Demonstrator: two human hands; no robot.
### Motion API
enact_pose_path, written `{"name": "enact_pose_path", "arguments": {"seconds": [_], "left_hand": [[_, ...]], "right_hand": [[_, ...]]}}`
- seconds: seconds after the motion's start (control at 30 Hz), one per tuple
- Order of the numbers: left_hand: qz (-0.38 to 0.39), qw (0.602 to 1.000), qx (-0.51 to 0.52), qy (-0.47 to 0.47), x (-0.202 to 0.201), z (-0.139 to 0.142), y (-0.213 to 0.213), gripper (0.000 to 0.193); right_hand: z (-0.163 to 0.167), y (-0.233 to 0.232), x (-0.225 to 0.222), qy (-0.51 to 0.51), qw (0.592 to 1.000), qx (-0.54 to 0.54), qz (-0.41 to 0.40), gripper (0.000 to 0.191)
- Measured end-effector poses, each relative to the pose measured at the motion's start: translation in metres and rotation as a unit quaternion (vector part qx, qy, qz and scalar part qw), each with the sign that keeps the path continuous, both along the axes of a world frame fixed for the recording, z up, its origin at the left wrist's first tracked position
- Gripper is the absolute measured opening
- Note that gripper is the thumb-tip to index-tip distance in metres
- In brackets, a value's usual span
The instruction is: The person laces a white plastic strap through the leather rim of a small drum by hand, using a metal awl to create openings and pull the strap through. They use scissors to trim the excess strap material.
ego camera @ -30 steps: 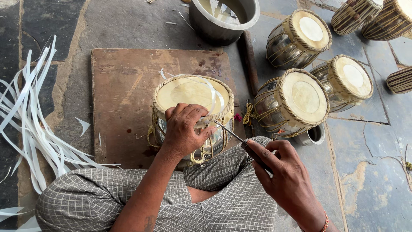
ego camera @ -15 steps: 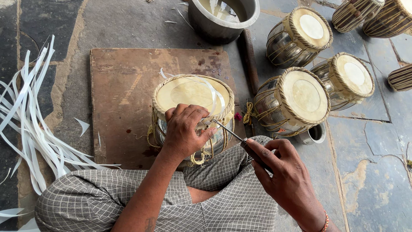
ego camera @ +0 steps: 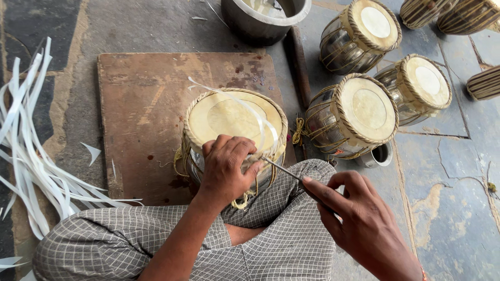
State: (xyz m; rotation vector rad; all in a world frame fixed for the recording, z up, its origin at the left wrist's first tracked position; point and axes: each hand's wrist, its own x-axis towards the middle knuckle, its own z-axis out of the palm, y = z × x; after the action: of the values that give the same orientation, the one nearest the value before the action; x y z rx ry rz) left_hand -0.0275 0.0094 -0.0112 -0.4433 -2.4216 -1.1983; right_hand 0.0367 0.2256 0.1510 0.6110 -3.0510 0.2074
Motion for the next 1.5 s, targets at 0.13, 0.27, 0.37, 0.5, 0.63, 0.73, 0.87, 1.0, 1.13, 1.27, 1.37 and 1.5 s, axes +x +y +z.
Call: {"name": "enact_pose_path", "arguments": {"seconds": [0.13,0.27,0.37,0.5,0.63,0.73,0.87,1.0,1.13,1.27,1.37,1.5], "left_hand": [[-0.013,0.999,0.023,-0.038,0.017,0.008,0.006,0.028],[0.022,0.999,0.0,-0.024,0.021,0.012,0.013,0.016],[0.043,0.998,0.018,-0.036,0.025,0.013,0.014,0.009],[0.024,0.998,0.022,-0.05,0.036,0.011,0.013,0.007],[-0.005,0.999,0.031,-0.026,0.042,0.003,0.017,0.006],[-0.027,0.999,0.028,-0.003,0.039,-0.003,0.022,0.007],[-0.04,0.999,0.016,0.019,0.035,-0.008,0.02,0.01],[-0.047,0.998,0.014,0.038,0.032,-0.013,0.02,0.018],[-0.03,0.999,-0.033,0.01,0.036,-0.01,0.028,0.023],[-0.02,0.998,-0.049,0.014,0.039,-0.014,0.031,0.024],[-0.047,0.997,-0.055,0.019,0.04,-0.016,0.027,0.023],[-0.08,0.996,-0.034,0.032,0.035,-0.016,0.022,0.021]], "right_hand": [[-0.012,0.018,0.016,-0.06,0.998,-0.014,-0.029,0.058],[-0.044,0.038,0.033,-0.051,0.996,-0.07,-0.005,0.064],[-0.07,0.052,0.044,-0.057,0.995,-0.081,-0.008,0.063],[-0.102,0.071,0.055,-0.115,0.978,-0.172,-0.018,0.058],[-0.139,0.092,0.06,-0.253,0.941,-0.213,-0.075,0.06],[-0.171,0.101,0.062,-0.187,0.959,-0.209,-0.038,0.062],[-0.197,0.107,0.066,-0.094,0.973,-0.211,0.001,0.06],[-0.207,0.111,0.066,-0.077,0.968,-0.24,0.0,0.053],[-0.217,0.114,0.068,-0.037,0.971,-0.235,-0.015,0.045],[-0.224,0.114,0.074,-0.035,0.971,-0.234,-0.045,0.038],[-0.222,0.112,0.076,-0.04,0.969,-0.229,-0.078,0.04],[-0.214,0.11,0.069,-0.051,0.969,-0.236,-0.054,0.049]]}}
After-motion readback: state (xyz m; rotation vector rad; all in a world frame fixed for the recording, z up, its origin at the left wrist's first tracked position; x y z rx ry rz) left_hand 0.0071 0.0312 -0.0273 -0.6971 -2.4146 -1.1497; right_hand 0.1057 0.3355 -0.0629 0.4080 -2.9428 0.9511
